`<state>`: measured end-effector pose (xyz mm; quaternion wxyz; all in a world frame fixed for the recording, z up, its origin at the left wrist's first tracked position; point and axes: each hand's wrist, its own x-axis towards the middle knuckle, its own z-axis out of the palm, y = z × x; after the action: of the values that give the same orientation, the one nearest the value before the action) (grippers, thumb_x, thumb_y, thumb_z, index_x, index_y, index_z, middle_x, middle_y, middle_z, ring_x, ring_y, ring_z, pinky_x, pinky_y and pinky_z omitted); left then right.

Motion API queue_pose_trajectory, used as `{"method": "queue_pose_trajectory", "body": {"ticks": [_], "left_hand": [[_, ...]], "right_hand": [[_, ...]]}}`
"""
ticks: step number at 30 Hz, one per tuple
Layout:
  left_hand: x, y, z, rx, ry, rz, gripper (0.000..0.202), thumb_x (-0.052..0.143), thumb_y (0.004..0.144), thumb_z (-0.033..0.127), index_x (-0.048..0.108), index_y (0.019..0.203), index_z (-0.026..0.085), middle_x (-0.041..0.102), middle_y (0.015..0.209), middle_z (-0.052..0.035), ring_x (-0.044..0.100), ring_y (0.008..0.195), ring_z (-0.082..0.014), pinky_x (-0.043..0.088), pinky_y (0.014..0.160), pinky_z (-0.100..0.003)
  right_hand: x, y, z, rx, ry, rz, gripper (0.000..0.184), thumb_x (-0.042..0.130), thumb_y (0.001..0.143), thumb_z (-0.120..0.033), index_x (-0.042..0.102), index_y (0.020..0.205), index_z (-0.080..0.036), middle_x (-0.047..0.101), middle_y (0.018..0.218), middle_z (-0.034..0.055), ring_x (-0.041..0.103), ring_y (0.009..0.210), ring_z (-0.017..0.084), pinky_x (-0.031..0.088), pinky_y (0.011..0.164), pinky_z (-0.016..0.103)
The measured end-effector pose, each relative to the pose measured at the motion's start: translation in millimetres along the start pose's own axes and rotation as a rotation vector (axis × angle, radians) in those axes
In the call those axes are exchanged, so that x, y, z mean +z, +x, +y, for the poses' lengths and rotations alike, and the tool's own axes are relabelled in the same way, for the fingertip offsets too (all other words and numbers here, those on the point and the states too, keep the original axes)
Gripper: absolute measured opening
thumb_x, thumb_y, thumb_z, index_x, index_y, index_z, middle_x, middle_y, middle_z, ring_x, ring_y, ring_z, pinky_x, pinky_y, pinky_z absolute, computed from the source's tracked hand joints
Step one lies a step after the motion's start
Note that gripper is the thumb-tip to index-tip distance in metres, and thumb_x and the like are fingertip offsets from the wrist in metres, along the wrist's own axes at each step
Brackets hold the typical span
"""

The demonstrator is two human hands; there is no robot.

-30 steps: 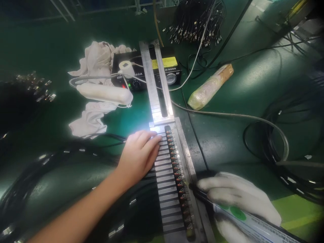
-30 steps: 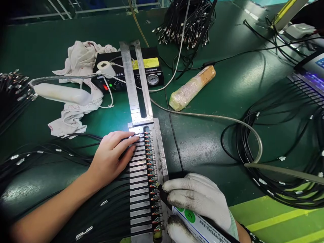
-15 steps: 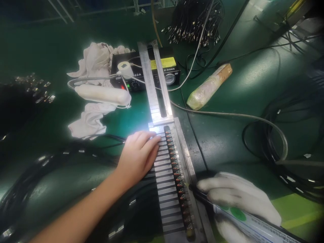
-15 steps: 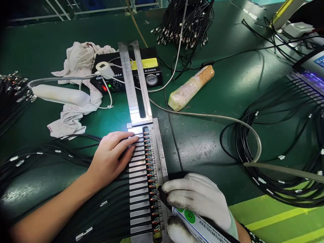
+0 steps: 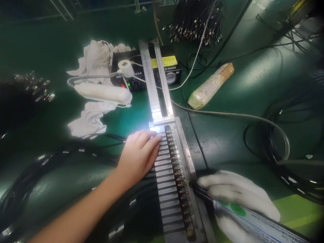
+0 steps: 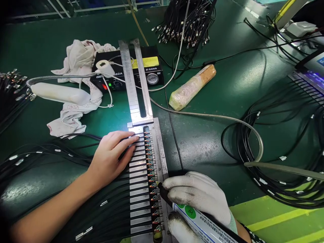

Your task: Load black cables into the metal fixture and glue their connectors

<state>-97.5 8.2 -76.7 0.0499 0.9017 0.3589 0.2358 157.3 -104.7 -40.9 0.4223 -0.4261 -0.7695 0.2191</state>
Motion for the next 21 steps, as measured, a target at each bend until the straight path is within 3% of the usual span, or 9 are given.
{"method": "queue_pose_trajectory", "body": {"ticks": [9,16,21], "left_hand": [[0.4,-1.1,0.4,-0.005,0.015,0.002,0.021,0.051,0.095,0.017,0.059,0.115,0.018,0.067,0.109,-0.0108,0.061,0.1,-0.0261,0.048,0.08,-0.04],[0.4,-1.2,-0.3,-0.002,0.012,0.001,0.021,0.053,0.095,0.017,0.06,0.114,0.016,0.066,0.11,-0.0116,0.061,0.1,-0.0266,0.048,0.08,-0.04],[0.9,-0.2,0.7,-0.003,0.009,-0.004,0.02,0.053,0.095,0.016,0.06,0.113,0.014,0.066,0.11,-0.0123,0.061,0.1,-0.0265,0.047,0.08,-0.04]], "right_hand": [[-1.7,-1.4,-1.1,-0.026,-0.025,0.018,0.021,0.058,0.08,-0.01,0.064,0.099,-0.016,0.075,0.1,0.0109,0.075,0.085,0.022,0.062,0.072,0.031],[0.9,-6.9,-16.3,0.026,-0.054,0.066,0.008,0.056,0.093,-0.018,0.064,0.094,-0.019,0.075,0.094,0.0078,0.075,0.08,0.019,0.061,0.073,0.03],[2.2,-7.6,-14.5,-0.002,-0.052,0.031,0.014,0.054,0.085,-0.01,0.063,0.093,-0.018,0.076,0.093,0.008,0.075,0.079,0.018,0.06,0.073,0.029]]}}
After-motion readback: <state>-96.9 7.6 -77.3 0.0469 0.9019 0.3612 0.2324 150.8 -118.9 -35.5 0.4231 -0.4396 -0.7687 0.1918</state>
